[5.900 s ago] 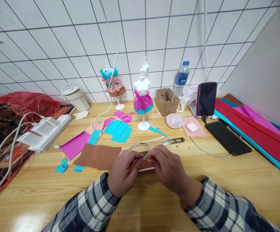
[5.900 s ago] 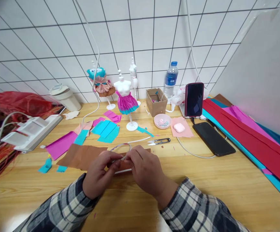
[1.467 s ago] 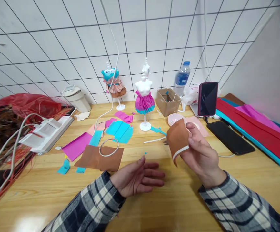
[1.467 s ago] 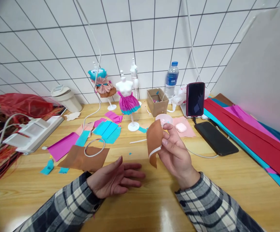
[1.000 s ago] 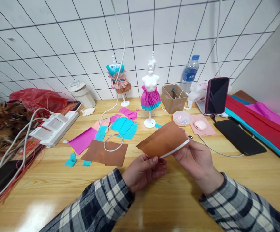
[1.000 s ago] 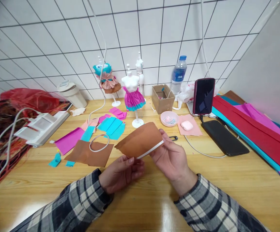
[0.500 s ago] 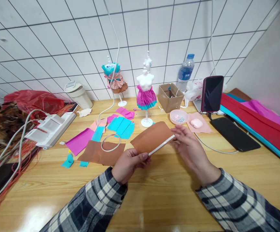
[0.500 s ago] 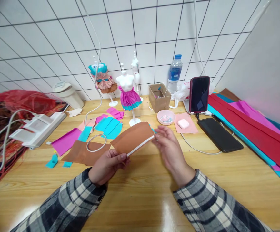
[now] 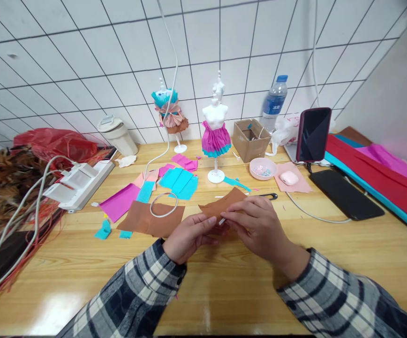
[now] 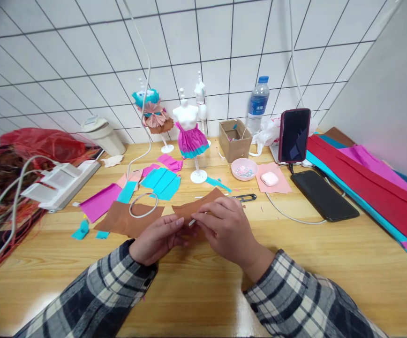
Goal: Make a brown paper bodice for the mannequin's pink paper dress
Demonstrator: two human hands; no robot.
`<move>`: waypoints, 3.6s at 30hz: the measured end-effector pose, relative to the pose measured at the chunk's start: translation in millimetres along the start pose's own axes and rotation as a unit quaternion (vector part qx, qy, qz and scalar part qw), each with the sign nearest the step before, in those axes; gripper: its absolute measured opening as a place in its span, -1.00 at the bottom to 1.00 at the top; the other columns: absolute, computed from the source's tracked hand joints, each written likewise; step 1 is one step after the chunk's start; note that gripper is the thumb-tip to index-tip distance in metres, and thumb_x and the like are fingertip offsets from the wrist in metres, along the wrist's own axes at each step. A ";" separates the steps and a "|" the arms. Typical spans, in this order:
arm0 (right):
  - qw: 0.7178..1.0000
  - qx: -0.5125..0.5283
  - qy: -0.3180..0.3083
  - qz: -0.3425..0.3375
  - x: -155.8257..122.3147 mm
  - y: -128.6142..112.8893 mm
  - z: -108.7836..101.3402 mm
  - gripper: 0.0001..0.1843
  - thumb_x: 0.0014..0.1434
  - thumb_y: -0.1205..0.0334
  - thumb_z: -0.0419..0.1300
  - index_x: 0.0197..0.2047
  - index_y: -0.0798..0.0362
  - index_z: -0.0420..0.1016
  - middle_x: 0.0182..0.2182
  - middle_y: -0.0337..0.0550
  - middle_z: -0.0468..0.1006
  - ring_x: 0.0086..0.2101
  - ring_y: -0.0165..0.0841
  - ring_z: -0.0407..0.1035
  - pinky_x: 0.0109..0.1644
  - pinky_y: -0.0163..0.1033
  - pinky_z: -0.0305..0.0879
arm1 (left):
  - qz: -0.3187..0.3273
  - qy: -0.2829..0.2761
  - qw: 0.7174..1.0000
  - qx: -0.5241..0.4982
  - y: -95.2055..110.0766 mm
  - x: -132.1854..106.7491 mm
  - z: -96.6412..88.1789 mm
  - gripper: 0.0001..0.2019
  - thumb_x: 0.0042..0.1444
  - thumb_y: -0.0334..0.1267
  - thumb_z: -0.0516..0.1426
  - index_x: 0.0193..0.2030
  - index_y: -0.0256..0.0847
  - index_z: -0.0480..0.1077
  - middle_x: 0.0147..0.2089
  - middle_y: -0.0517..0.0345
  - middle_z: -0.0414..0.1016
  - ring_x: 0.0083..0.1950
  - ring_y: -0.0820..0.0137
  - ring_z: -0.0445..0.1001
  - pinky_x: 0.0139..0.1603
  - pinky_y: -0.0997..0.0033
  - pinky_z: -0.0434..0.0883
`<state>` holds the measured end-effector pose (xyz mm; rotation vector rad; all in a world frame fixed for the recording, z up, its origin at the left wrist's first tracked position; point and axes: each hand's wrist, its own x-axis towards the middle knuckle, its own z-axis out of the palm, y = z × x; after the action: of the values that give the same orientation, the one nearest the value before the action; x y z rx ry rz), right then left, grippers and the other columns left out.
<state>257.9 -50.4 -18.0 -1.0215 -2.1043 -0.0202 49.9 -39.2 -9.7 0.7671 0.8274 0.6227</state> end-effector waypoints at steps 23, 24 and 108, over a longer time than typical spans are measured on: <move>1.000 0.006 0.013 0.022 0.3 -12.4 -3.3 -0.72 0.22 0.27 0.18 0.01 0.00 0.50 -0.22 -0.10 0.56 -0.22 -0.25 0.35 -0.10 -0.08 0.23 | 0.048 0.061 0.994 0.074 -4.8 3.1 3.7 -0.69 -0.04 -0.07 0.35 -0.32 -0.32 0.56 -0.31 0.04 0.61 -0.27 0.40 0.51 -0.21 0.44 0.40; 1.000 0.011 0.009 0.018 0.4 -13.2 -3.0 -0.79 0.23 0.26 0.19 -0.06 -0.01 0.53 -0.27 -0.12 0.56 -0.24 -0.26 0.36 -0.10 -0.09 0.24 | 0.047 0.067 0.993 0.082 -4.7 2.8 4.3 -0.68 -0.05 -0.06 0.36 -0.33 -0.32 0.56 -0.32 0.05 0.62 -0.28 0.39 0.51 -0.24 0.46 0.40; 0.996 0.077 -0.013 0.051 -2.4 -18.9 -2.9 -0.83 0.26 0.33 0.15 -0.16 0.03 0.57 -0.30 -0.18 0.58 -0.31 -0.40 0.44 -0.23 -0.31 0.36 | 0.217 0.153 0.898 0.351 -3.1 -2.3 13.2 -0.70 0.04 -0.07 0.26 -0.54 -0.27 0.51 -0.48 0.07 0.63 -0.48 0.42 0.55 -0.47 0.55 0.45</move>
<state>248.0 -65.7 -11.9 -1.0379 -2.0406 0.2048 60.1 -47.3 -5.4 1.5701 1.2081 0.8658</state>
